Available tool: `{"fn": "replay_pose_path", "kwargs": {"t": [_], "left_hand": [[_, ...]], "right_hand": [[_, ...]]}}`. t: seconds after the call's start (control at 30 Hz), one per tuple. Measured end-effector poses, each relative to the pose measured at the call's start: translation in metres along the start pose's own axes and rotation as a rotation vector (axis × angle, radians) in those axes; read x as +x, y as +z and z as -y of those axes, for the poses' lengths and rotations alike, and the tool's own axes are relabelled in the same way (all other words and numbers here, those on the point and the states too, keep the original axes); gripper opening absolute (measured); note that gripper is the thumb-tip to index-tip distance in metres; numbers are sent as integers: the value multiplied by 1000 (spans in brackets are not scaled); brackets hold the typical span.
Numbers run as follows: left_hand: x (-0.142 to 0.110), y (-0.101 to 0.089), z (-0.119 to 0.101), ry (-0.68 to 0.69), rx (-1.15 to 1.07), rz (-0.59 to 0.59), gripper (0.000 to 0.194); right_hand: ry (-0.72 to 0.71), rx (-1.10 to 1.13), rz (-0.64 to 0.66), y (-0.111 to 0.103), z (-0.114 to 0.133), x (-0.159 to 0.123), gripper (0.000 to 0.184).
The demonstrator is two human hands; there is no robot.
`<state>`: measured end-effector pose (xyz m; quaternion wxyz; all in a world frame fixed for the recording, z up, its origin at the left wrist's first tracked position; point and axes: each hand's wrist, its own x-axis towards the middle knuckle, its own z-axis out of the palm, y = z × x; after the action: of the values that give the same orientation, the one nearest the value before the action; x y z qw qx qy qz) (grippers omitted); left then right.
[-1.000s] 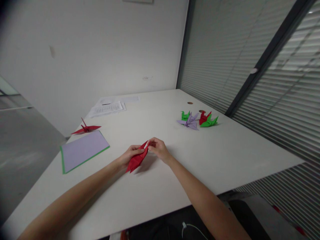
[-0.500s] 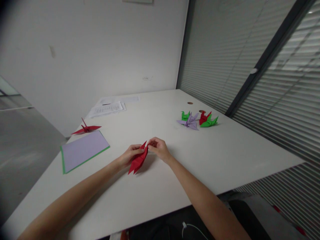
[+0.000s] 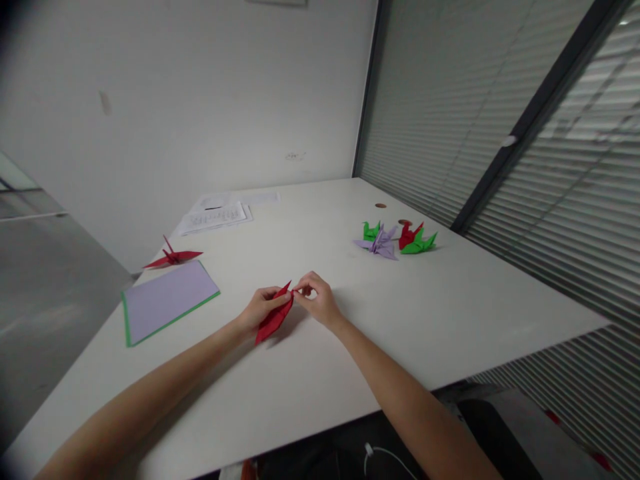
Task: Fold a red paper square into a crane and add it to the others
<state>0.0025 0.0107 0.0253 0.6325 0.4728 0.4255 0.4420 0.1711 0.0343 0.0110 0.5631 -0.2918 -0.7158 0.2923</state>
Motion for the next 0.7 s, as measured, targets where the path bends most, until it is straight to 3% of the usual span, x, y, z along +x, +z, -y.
{"fn": "replay_pose_path", "kwargs": {"t": [0.23, 0.57, 0.7], "left_hand": [[-1, 1, -1, 32, -25, -54, 42], [-2, 2, -2, 19, 33, -68, 46], [-1, 1, -4, 43, 91, -38, 47]], "right_hand": [[-64, -61, -8, -1, 5, -1, 5], [65, -7, -33, 3, 2, -2, 3], [59, 5, 31, -1, 4, 1, 8]]}}
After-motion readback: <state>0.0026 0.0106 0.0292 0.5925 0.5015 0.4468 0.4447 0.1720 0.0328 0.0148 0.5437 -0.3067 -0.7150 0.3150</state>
